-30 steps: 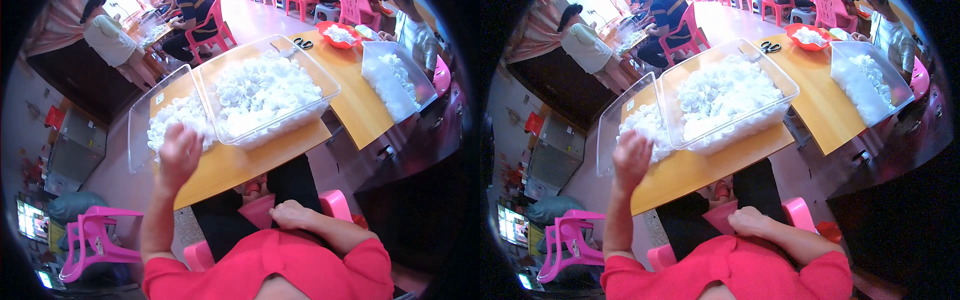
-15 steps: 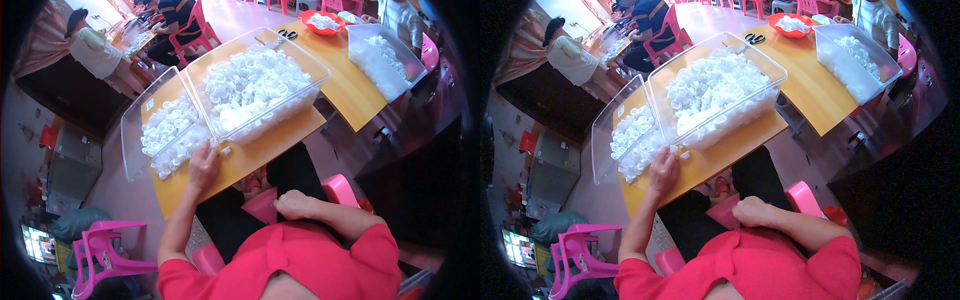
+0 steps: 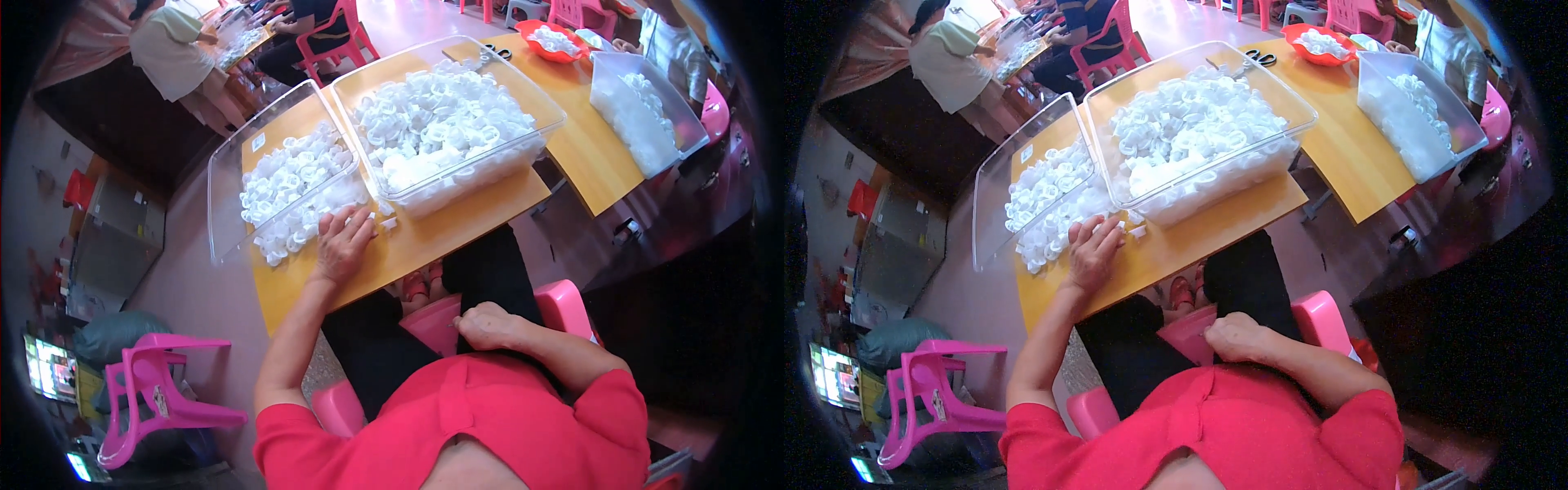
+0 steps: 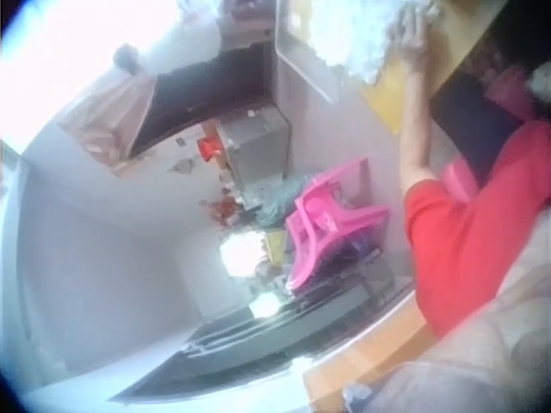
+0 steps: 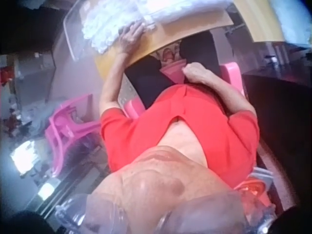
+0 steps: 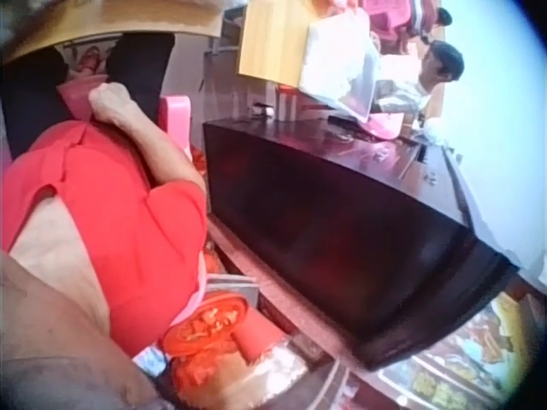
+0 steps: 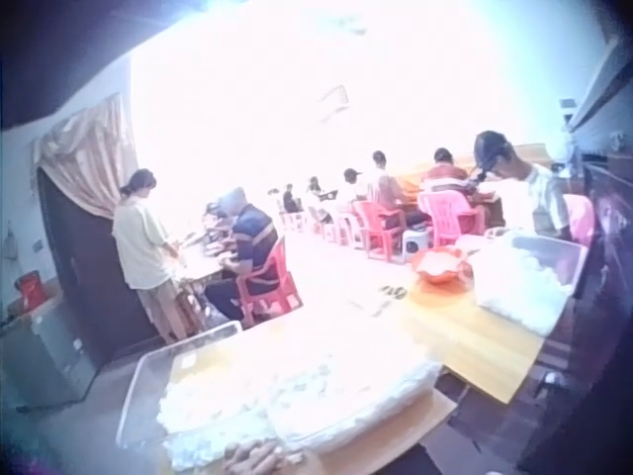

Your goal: The person picks up a white plastic component from a container and uses a small metal tool to trim or poke the part. After finishing, the person places the component into a separate container on the table.

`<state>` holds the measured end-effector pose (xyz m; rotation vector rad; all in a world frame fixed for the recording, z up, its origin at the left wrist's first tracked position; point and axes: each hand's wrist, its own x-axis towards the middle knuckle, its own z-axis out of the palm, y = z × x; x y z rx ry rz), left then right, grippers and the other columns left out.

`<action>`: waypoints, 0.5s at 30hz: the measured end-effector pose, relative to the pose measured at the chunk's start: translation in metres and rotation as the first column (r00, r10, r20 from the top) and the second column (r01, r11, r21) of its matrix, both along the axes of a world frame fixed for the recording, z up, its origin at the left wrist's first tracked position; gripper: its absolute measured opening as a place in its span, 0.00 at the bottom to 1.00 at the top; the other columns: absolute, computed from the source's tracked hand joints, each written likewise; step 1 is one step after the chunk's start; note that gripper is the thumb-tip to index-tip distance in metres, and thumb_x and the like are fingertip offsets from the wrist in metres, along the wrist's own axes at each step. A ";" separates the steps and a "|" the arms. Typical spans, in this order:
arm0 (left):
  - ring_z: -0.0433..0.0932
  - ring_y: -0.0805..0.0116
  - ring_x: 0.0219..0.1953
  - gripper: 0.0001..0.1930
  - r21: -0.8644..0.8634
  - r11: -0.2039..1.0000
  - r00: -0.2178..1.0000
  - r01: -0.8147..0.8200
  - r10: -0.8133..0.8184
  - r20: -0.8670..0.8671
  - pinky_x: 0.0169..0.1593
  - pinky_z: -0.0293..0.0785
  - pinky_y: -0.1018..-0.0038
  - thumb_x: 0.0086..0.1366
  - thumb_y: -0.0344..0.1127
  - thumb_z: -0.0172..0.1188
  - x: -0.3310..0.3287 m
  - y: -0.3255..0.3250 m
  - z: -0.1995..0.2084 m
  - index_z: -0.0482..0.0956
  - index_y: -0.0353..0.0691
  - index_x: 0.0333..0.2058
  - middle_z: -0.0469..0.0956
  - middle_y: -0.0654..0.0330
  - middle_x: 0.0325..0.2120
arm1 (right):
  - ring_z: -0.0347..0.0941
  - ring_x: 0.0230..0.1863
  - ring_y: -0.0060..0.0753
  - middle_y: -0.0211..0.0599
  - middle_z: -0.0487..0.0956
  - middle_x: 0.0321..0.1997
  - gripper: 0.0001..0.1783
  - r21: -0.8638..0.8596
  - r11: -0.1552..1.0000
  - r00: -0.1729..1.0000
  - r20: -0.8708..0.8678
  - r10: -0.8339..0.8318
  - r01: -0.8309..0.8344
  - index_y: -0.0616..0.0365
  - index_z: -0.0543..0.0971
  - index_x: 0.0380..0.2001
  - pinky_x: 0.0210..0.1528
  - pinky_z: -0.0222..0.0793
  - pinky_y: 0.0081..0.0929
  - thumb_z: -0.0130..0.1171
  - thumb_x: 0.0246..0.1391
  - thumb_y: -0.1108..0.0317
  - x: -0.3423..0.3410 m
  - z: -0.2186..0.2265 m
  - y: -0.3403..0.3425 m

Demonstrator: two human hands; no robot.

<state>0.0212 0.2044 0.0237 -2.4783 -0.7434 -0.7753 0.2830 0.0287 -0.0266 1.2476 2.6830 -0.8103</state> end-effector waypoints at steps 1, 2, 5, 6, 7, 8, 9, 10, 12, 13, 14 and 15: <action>0.72 0.64 0.47 0.14 -0.002 1.000 1.000 -0.011 0.011 0.003 0.49 0.61 0.66 0.52 0.36 0.64 -0.001 -0.001 0.000 0.76 0.44 0.38 0.77 0.64 0.44 | 0.79 0.37 0.50 0.53 0.81 0.30 0.09 -0.003 1.000 1.000 -0.009 -0.013 0.013 0.61 0.80 0.27 0.37 0.74 0.43 0.50 0.46 0.71 -0.001 0.001 0.000; 0.72 0.64 0.46 0.14 0.002 1.000 1.000 -0.005 0.005 0.009 0.50 0.59 0.65 0.52 0.36 0.64 -0.001 -0.001 -0.001 0.76 0.44 0.38 0.77 0.65 0.42 | 0.79 0.37 0.50 0.53 0.81 0.30 0.09 -0.005 1.000 1.000 -0.005 -0.002 0.002 0.61 0.80 0.27 0.37 0.74 0.43 0.50 0.46 0.71 -0.001 0.001 -0.001; 0.71 0.66 0.46 0.13 0.020 1.000 0.999 -0.008 0.007 0.037 0.50 0.58 0.63 0.53 0.36 0.63 0.000 -0.003 -0.002 0.75 0.45 0.38 0.76 0.66 0.39 | 0.79 0.37 0.51 0.53 0.81 0.30 0.10 -0.004 1.000 1.000 0.008 -0.014 0.014 0.61 0.79 0.28 0.37 0.74 0.44 0.50 0.46 0.71 -0.004 0.001 -0.002; 0.71 0.66 0.45 0.13 0.031 0.999 0.998 -0.010 0.009 0.058 0.50 0.58 0.62 0.53 0.36 0.63 0.000 -0.004 -0.002 0.75 0.45 0.38 0.75 0.66 0.38 | 0.79 0.36 0.51 0.53 0.81 0.30 0.09 -0.004 1.000 1.000 0.020 -0.010 0.010 0.61 0.79 0.28 0.37 0.74 0.44 0.50 0.46 0.71 -0.005 -0.001 -0.002; 0.71 0.66 0.45 0.13 0.032 0.999 0.998 -0.014 0.012 0.062 0.50 0.58 0.62 0.53 0.36 0.63 0.002 -0.003 -0.002 0.75 0.45 0.38 0.75 0.66 0.38 | 0.79 0.36 0.51 0.53 0.80 0.30 0.09 -0.003 1.000 0.999 0.034 -0.011 0.011 0.61 0.79 0.28 0.37 0.74 0.45 0.51 0.46 0.71 -0.005 -0.002 -0.002; 0.71 0.65 0.45 0.13 0.044 0.999 0.995 -0.021 0.017 0.098 0.50 0.58 0.62 0.53 0.36 0.63 0.003 -0.004 -0.003 0.75 0.45 0.38 0.75 0.65 0.37 | 0.79 0.36 0.51 0.53 0.80 0.30 0.09 -0.004 1.000 0.999 0.039 -0.007 0.007 0.61 0.79 0.28 0.37 0.74 0.45 0.51 0.46 0.71 -0.005 -0.004 -0.002; 0.71 0.65 0.45 0.13 0.054 0.998 0.991 -0.030 0.022 0.133 0.51 0.57 0.62 0.53 0.36 0.63 0.005 -0.005 -0.003 0.74 0.45 0.38 0.74 0.65 0.37 | 0.79 0.35 0.52 0.53 0.80 0.30 0.11 -0.001 1.000 0.999 0.046 0.012 -0.012 0.62 0.78 0.31 0.36 0.74 0.45 0.50 0.47 0.70 -0.005 -0.005 -0.003; 0.71 0.65 0.45 0.13 0.055 0.998 0.990 -0.034 0.026 0.137 0.51 0.57 0.62 0.53 0.36 0.63 0.006 -0.005 -0.002 0.74 0.45 0.38 0.74 0.65 0.37 | 0.79 0.33 0.52 0.54 0.80 0.29 0.13 0.006 1.000 0.998 0.052 0.030 -0.031 0.63 0.77 0.35 0.35 0.74 0.45 0.49 0.48 0.70 -0.005 -0.004 -0.002; 0.70 0.63 0.46 0.12 0.043 0.998 0.985 -0.050 0.042 0.169 0.51 0.57 0.61 0.54 0.36 0.62 0.009 -0.008 0.000 0.74 0.43 0.38 0.73 0.63 0.38 | 0.79 0.33 0.52 0.54 0.80 0.29 0.12 0.003 1.000 0.999 0.049 0.018 -0.018 0.63 0.77 0.35 0.35 0.73 0.45 0.49 0.48 0.70 -0.006 -0.001 -0.005; 0.70 0.63 0.46 0.12 0.043 0.998 0.984 -0.054 0.046 0.170 0.51 0.57 0.61 0.54 0.36 0.62 0.009 -0.008 0.001 0.74 0.43 0.38 0.73 0.63 0.38 | 0.79 0.33 0.53 0.54 0.80 0.29 0.12 0.003 1.000 0.999 0.039 0.001 -0.001 0.63 0.77 0.34 0.35 0.73 0.45 0.49 0.48 0.70 -0.008 0.000 -0.005; 0.70 0.63 0.47 0.13 0.028 0.997 0.982 -0.071 0.065 0.176 0.51 0.57 0.61 0.54 0.36 0.61 0.010 -0.008 0.001 0.74 0.43 0.39 0.73 0.62 0.39 | 0.79 0.33 0.53 0.54 0.80 0.29 0.12 0.000 1.000 0.999 0.039 0.005 -0.005 0.63 0.77 0.34 0.35 0.73 0.45 0.49 0.48 0.70 -0.010 -0.001 -0.006; 0.70 0.62 0.47 0.13 0.010 0.996 0.980 -0.087 0.084 0.182 0.51 0.57 0.61 0.55 0.36 0.61 0.009 -0.009 0.001 0.74 0.43 0.39 0.73 0.61 0.40 | 0.79 0.33 0.53 0.54 0.80 0.28 0.12 0.014 1.000 0.999 0.031 0.011 -0.012 0.63 0.77 0.34 0.35 0.73 0.46 0.49 0.48 0.70 -0.010 -0.004 -0.007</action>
